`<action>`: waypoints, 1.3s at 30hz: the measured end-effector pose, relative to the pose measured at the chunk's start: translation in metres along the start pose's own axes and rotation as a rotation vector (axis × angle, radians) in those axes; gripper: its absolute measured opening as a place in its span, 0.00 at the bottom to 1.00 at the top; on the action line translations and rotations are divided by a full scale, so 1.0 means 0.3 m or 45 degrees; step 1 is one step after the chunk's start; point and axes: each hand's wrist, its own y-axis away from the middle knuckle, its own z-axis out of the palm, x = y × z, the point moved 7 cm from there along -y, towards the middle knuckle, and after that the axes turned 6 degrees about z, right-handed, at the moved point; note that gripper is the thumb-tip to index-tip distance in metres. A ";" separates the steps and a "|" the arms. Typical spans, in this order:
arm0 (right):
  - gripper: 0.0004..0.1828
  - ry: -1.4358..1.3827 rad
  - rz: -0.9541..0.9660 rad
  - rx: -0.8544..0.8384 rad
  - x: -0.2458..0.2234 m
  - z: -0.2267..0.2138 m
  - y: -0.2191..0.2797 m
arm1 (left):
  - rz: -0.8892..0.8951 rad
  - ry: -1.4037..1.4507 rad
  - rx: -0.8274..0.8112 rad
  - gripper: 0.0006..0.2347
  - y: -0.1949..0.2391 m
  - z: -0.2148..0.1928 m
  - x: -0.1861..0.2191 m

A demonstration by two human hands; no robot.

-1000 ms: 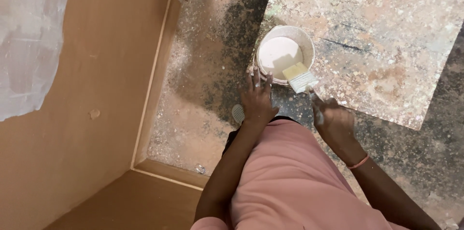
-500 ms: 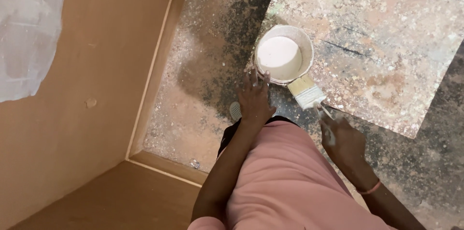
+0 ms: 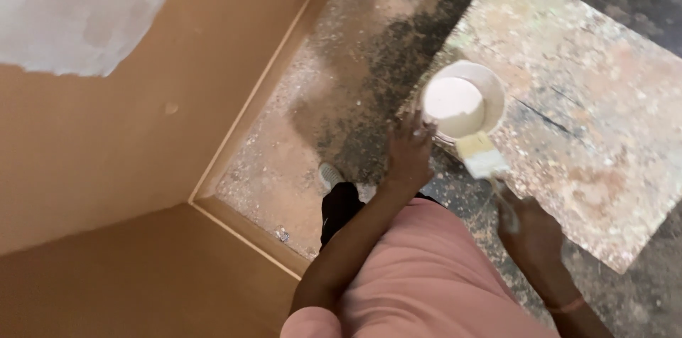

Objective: The person paints a wall white using a brush. They repeatedly dip the brush into a bucket of white paint and apply it to the wall in broad strokes, covering a section near a wooden electrical switchboard.

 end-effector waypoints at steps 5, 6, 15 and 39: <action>0.15 -0.162 -0.012 0.179 -0.011 -0.097 0.016 | 0.020 0.292 0.104 0.49 0.030 -0.019 -0.061; 0.15 -0.202 -0.047 0.277 -0.044 -0.119 0.021 | 0.018 0.320 0.156 0.50 0.053 -0.036 -0.086; 0.19 -1.371 -0.193 -0.056 -0.476 -0.058 -0.043 | -0.346 0.604 0.738 0.46 0.370 -0.245 -0.482; 0.22 -1.480 0.148 -1.480 -1.539 0.236 0.193 | -0.944 0.917 2.053 0.26 1.168 -0.384 -1.003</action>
